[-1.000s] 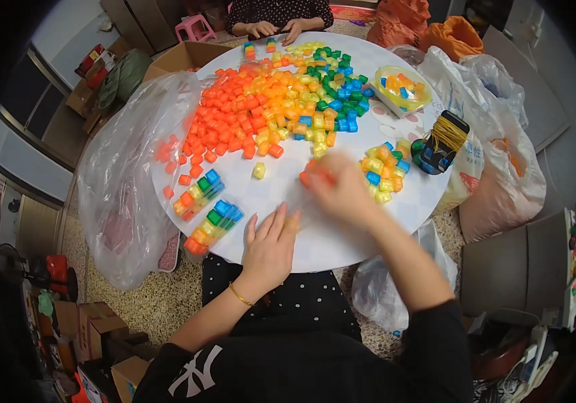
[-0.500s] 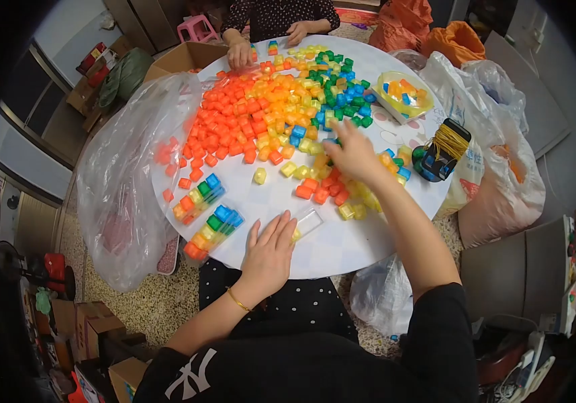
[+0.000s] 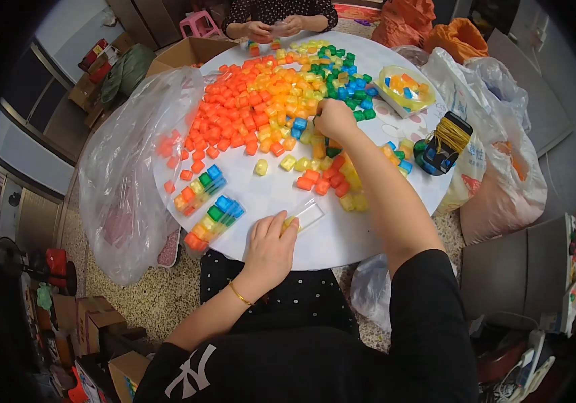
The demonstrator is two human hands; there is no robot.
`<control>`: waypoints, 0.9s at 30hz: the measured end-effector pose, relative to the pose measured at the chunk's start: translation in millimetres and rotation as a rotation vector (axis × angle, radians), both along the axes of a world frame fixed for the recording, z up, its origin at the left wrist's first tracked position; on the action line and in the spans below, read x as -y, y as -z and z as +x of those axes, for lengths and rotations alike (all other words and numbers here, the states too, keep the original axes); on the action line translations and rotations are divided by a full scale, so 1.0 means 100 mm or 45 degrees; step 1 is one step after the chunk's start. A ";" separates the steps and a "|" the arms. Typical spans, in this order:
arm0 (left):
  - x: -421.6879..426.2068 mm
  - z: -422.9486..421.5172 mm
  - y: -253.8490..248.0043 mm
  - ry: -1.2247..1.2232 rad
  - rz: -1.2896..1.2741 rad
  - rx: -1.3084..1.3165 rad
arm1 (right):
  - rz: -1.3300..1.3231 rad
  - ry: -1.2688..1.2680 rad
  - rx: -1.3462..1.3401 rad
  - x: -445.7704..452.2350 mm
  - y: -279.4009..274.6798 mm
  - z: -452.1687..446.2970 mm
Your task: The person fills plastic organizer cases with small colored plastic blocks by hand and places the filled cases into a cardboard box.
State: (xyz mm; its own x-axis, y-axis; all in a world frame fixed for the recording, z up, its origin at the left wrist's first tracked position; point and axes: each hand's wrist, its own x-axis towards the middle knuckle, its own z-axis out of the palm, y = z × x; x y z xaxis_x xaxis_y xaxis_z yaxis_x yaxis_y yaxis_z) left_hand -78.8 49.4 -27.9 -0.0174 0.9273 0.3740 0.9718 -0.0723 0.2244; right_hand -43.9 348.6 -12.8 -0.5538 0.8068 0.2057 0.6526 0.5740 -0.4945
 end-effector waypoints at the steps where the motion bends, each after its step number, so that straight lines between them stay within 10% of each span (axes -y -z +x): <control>1: 0.00 0.00 0.01 0.001 0.038 -0.004 | -0.043 0.025 0.064 0.00 -0.01 0.02; 12: 0.05 0.00 0.06 -0.030 0.097 0.066 | 0.111 0.169 -0.487 0.08 -0.01 0.49; 20: 0.04 -0.01 0.04 -0.032 0.092 0.118 | 0.008 -0.085 0.337 0.11 -0.01 -0.10; 24: 0.06 -0.01 0.06 -0.029 0.092 0.144 | -0.232 -0.006 -0.532 0.67 -0.22 0.27; 27: 0.06 0.00 0.05 -0.028 0.095 0.176 | -0.302 -0.061 -0.552 1.52 -0.22 0.70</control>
